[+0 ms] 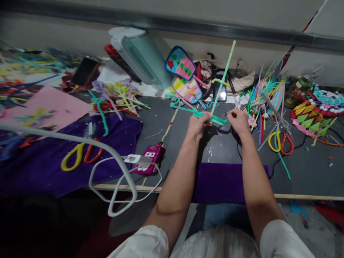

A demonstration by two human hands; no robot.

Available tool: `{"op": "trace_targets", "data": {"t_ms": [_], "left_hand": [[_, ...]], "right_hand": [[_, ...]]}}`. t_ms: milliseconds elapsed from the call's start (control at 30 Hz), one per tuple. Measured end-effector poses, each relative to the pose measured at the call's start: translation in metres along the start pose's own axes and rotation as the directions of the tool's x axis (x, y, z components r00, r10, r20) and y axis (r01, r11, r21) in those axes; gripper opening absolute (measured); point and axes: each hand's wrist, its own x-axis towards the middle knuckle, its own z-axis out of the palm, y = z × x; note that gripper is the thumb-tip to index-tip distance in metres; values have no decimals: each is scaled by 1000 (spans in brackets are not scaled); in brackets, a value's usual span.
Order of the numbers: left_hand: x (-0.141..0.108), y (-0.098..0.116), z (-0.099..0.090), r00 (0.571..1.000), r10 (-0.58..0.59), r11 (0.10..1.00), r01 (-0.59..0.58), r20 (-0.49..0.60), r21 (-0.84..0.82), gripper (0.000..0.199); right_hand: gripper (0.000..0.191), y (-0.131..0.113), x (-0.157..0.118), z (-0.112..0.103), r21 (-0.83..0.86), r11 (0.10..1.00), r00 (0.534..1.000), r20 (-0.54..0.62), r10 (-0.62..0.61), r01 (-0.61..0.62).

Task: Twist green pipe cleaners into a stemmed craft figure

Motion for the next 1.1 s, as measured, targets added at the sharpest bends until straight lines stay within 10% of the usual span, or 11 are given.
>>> {"op": "trace_targets", "data": {"t_ms": [500, 1100], "left_hand": [[3, 7, -7, 986, -152, 981, 159, 67, -108, 25], [3, 7, -9, 983, -166, 981, 172, 73, -91, 27]], "right_hand": [[21, -16, -2, -8, 426, 874, 967, 196, 161, -232], [19, -23, -4, -13, 433, 843, 940, 251, 229, -321]]}}
